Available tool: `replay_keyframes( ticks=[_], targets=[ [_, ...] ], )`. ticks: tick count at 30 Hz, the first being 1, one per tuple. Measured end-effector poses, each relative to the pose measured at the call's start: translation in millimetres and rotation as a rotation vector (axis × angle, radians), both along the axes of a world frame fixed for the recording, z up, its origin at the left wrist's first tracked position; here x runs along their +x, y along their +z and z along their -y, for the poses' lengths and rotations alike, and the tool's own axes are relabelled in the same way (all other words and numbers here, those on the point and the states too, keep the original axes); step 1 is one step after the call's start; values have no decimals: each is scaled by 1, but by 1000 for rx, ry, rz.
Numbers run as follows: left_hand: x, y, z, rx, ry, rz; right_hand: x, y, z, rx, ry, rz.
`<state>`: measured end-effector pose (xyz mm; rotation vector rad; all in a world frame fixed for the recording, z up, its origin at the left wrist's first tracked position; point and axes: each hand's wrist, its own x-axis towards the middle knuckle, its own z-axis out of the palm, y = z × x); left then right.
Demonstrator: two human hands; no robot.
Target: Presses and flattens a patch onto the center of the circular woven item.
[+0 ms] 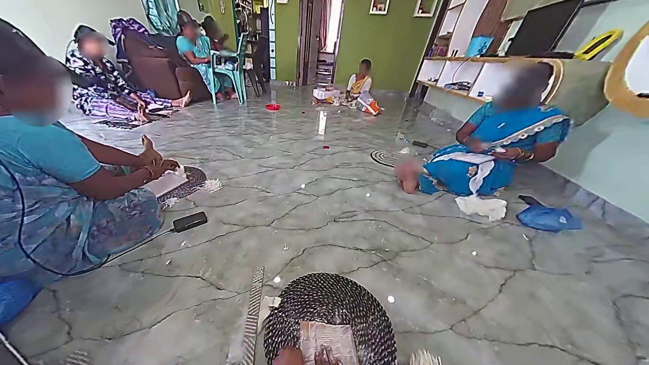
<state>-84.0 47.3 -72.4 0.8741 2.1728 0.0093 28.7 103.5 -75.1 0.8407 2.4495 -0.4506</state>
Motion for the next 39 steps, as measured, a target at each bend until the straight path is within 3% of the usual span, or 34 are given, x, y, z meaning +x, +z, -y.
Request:
replay_keyframes(
  ticks=[5,10,13,24,30,34,39],
  targets=[
    [5,2,4,-26,-8,-25,0,-6,36,-19,-229,-59],
    [-1,12,1,-3,22,-7,-9,-1,13,58,-142,-64],
    [-4,8,-3,8,40,-13,-11,8,-4,0,-74,36],
    [2,9,-3,-3,28,-32,-10,3,3,37,-163,-12],
    [-1,6,-5,13,59,-21,-10,-6,-19,-21,7,33],
    [0,10,-1,1,55,8,2,-13,1,-31,-98,-55],
    [8,8,3,-24,22,-25,3,5,22,-53,-243,-65]
  ],
)
